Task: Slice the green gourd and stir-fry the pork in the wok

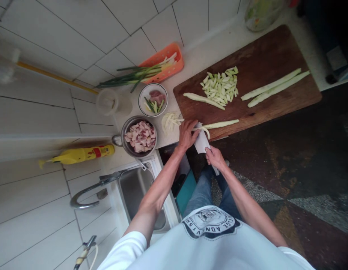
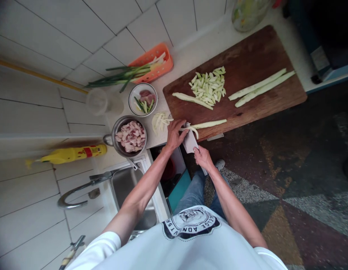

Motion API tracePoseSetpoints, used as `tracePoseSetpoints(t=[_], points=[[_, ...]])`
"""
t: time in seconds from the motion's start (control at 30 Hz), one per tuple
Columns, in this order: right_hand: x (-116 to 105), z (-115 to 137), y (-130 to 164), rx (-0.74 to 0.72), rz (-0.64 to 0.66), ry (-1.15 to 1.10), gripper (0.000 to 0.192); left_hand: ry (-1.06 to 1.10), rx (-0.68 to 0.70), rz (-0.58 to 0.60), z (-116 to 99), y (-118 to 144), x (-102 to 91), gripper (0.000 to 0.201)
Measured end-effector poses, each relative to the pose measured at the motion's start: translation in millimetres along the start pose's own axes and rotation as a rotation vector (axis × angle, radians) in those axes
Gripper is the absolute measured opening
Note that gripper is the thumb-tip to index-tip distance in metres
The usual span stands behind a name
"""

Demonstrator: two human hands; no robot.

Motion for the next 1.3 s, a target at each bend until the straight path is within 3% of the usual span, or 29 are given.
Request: tracePoseSetpoints(t=[0.13, 0.3, 0.43, 0.57, 0.7, 0.83, 0.93, 1.07, 1.17, 1.3], points=[[3, 31, -15, -0.01, 0.073, 0.036, 0.036, 0.109, -0.039, 0.028, 17, -15, -22.5, 0.042], [29, 67, -40, 0.025, 0.18, 0.052, 0.034, 0.282, -0.216, -0.06, 69, -29, -55.6, 0.033], [43, 75, -52, 0.049, 0.213, 0.07, 0.031, 0.37, -0.414, -0.146, 110, -35, -60.5, 0.018], [39, 77, -49, 0.031, 0.196, 0.132, 0.027, 0.23, -0.461, -0.246, 121, -30, -66.6, 0.012], [18, 79, -32, -0.024, 0.075, 0.178, 0.028, 0.104, -0.451, -0.35, 117, -20, -79.9, 0.017], [-11, 74, -12, -0.041, -0.066, 0.153, 0.031, -0.015, -0.42, -0.309, 99, -18, -79.0, 0.024], [-32, 71, 1, -0.039, -0.147, 0.123, 0.035, -0.042, -0.273, -0.146, 64, -21, -57.0, 0.028], [-65, 67, 23, -0.043, -0.262, 0.086, 0.037, 0.019, -0.003, 0.154, 9, -20, -7.6, 0.029], [-98, 60, 46, -0.039, -0.351, 0.097, 0.04, 0.005, -0.025, 0.174, -8, -19, 15.9, 0.029], [-140, 39, 78, -0.001, -0.448, 0.087, 0.044, 0.038, -0.086, 0.172, -15, -21, 29.1, 0.025]])
Point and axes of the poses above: each hand's wrist, its own y-axis away from the middle knuckle, its own x-axis out of the palm, z = x × y, the point moved 5 cm from there along -y, towards the middle knuckle, and after that the axes turned 4 degrees about z, right-handed, at the moved point
